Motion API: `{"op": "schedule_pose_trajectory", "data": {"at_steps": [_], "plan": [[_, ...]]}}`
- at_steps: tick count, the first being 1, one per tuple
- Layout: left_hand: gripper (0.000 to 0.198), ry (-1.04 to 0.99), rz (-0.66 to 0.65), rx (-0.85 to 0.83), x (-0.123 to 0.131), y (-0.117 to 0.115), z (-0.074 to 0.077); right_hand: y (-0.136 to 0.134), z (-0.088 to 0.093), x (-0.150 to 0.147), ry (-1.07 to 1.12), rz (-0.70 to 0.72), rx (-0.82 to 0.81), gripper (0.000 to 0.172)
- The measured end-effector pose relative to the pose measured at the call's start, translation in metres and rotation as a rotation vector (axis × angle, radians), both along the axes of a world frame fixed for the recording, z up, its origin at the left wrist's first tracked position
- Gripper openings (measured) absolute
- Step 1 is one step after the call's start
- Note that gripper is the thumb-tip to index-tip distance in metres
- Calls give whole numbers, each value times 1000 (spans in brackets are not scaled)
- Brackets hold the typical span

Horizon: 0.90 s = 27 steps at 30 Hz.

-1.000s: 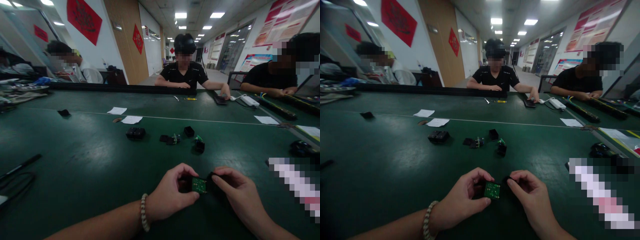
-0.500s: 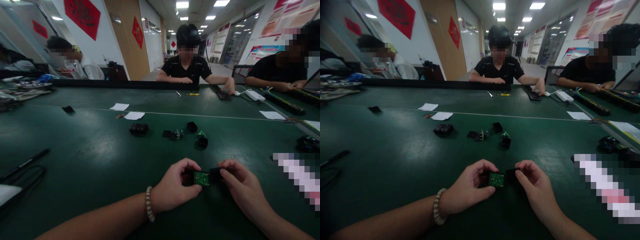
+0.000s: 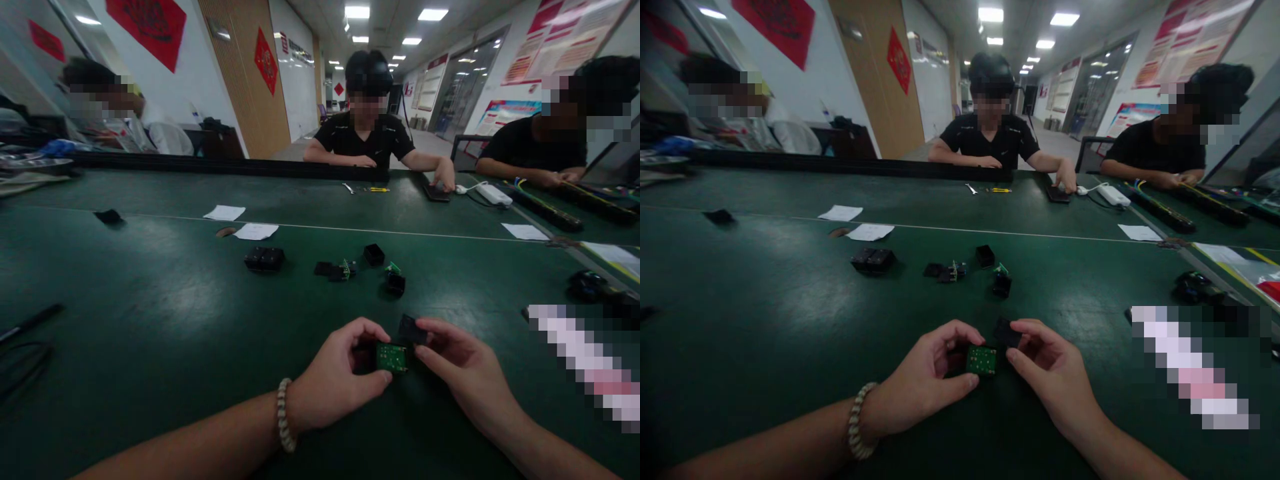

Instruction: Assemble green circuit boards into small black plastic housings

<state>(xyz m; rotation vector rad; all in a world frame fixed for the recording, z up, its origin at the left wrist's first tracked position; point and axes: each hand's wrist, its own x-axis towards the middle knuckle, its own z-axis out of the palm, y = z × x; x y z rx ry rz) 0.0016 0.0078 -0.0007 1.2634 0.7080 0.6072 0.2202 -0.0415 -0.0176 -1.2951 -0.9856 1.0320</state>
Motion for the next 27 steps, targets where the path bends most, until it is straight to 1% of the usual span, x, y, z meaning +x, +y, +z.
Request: {"op": "schedule_pose_trajectory", "data": {"at_steps": [4, 8, 12, 17, 19, 21, 24, 27], "plan": [[40, -1, 14, 6, 1, 0, 0, -1, 6, -1, -20, -16, -15, 34], [40, 9, 15, -8, 1, -1, 1, -4, 9, 0, -132, -13, -25, 28], [39, -11, 6, -23, 1, -2, 0, -9, 8, -3, -221, 61, 95, 19], [39, -15, 13, 2, 1, -2, -4, -9, 3, -3, -274, 136, 200, 13], [40, -30, 18, -1, 1, -2, -4, -8, -2, 1, -296, 198, 207, 8], [40, -36, 21, -5, 2, -2, -5, -7, -7, 5, -304, 234, 204, 7], [39, -32, 31, 1, 2, -2, -7, -7, -12, 9, -295, 268, 200, 8], [39, -24, 40, 22, 3, -2, -10, -8, -13, 9, -284, 290, 202, 9]]}}
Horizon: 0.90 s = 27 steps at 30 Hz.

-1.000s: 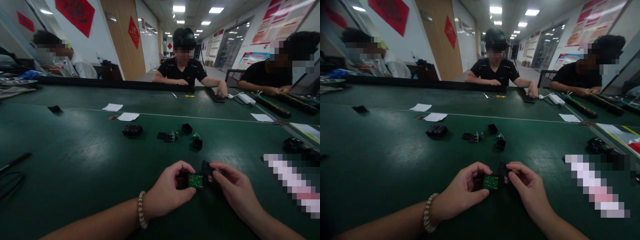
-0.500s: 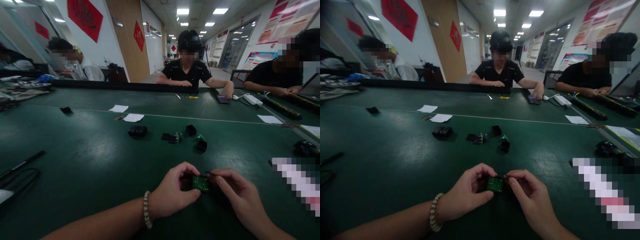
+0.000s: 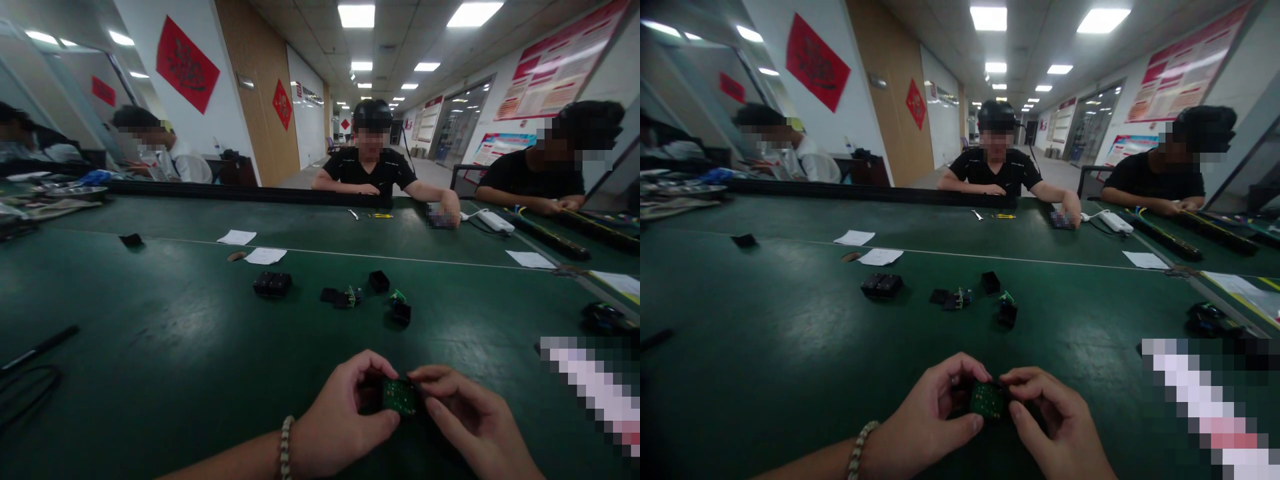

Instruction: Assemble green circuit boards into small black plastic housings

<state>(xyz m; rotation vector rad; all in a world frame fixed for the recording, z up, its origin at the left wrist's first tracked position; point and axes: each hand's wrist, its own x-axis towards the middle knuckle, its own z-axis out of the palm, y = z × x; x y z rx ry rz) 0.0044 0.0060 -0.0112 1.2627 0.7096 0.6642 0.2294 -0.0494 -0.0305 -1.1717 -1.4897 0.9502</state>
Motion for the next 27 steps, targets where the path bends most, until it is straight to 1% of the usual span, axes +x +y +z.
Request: {"op": "schedule_pose_trajectory", "data": {"at_steps": [4, 9, 15, 17, 22, 27], "plan": [[39, 0, 11, 22, 0, 0, -1, 0, 3, -1, 6, 14, -40, 7], [38, -20, 8, -21, -1, 0, 3, 3, 4, -2, -10, 1, -59, 4], [39, -21, 18, -22, -1, 0, 0, 5, 8, -6, 13, -39, -70, 8], [38, -17, 19, -17, 0, 0, -1, 5, 7, -6, 32, -34, -87, 13], [37, 2, 32, 14, 0, 0, -6, 4, 1, -5, 72, -48, -94, 33], [39, -13, 29, -27, 0, 1, -6, 4, 5, -8, 62, -49, 19, 44]]}}
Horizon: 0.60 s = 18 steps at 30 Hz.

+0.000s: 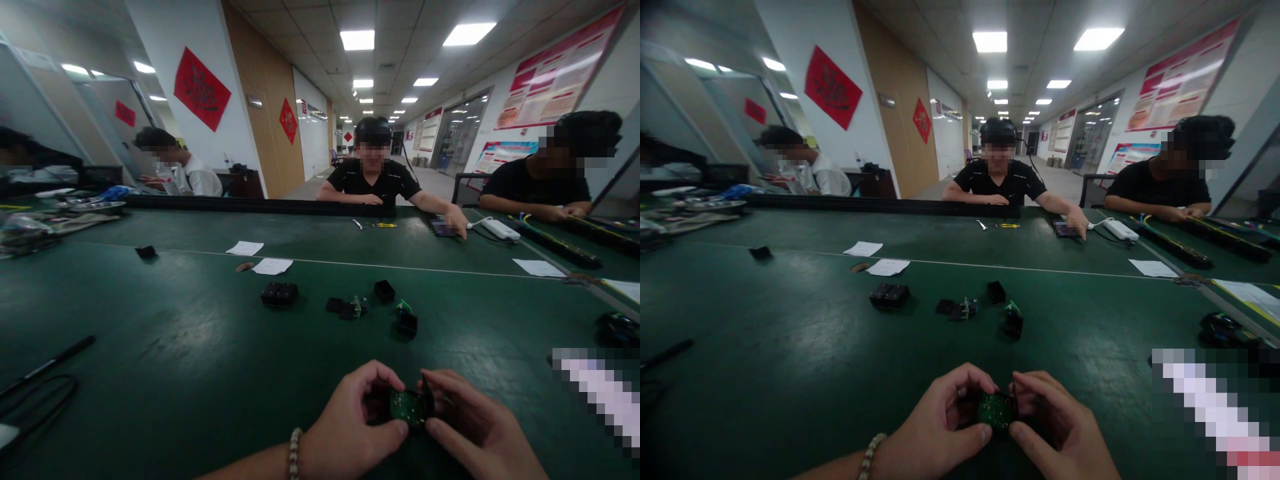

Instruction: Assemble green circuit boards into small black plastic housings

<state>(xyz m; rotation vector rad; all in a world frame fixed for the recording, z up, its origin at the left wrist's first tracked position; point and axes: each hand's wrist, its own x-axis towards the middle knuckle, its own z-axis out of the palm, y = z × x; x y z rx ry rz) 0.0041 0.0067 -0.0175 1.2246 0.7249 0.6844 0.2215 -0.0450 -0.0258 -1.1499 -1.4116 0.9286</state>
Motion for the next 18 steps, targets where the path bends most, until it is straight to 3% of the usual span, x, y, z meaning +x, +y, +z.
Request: {"op": "schedule_pose_trajectory", "data": {"at_steps": [10, 18], "plan": [[38, 32, -11, 31, 2, -2, 5, -3, 0, -3, -153, 41, 147, 47], [38, 16, -36, 70, 1, -1, 0, -1, 10, -8, -230, 10, 294, 50]]}}
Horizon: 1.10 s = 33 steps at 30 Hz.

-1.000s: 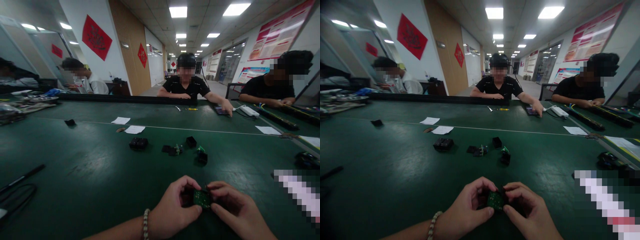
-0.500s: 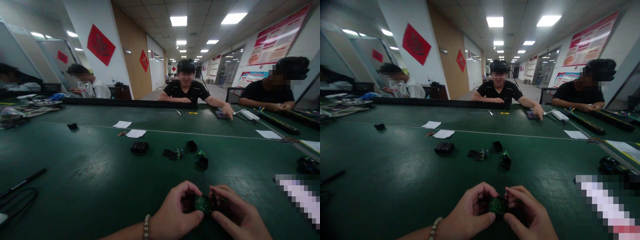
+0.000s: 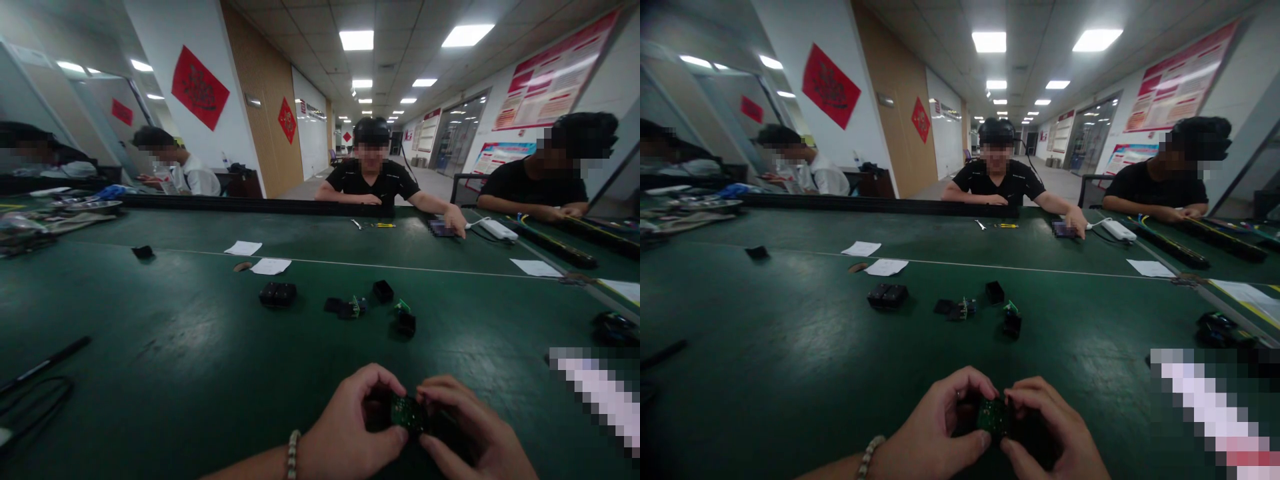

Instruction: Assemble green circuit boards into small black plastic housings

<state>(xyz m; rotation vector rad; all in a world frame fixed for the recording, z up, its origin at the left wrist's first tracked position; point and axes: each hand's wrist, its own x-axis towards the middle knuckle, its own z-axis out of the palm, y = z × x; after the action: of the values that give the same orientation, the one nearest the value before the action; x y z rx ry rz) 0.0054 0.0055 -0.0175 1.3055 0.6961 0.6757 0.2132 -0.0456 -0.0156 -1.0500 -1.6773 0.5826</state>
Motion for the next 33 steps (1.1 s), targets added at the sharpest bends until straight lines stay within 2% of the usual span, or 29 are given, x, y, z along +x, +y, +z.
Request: {"op": "schedule_pose_trajectory", "data": {"at_steps": [7, 14, 26, 33], "plan": [[37, 55, 13, 103, -1, -1, -5, -1, 0, 2, -83, 0, 30, 55], [36, 56, -10, 105, 0, 1, -1, -1, -3, 4, -130, -10, 96, 66], [40, 50, -24, 39, -1, 0, -4, 2, 0, 3, -124, 28, 74, 64], [40, 48, -24, 77, 0, 1, -5, 1, -3, 6, -92, 74, 65, 63]]}}
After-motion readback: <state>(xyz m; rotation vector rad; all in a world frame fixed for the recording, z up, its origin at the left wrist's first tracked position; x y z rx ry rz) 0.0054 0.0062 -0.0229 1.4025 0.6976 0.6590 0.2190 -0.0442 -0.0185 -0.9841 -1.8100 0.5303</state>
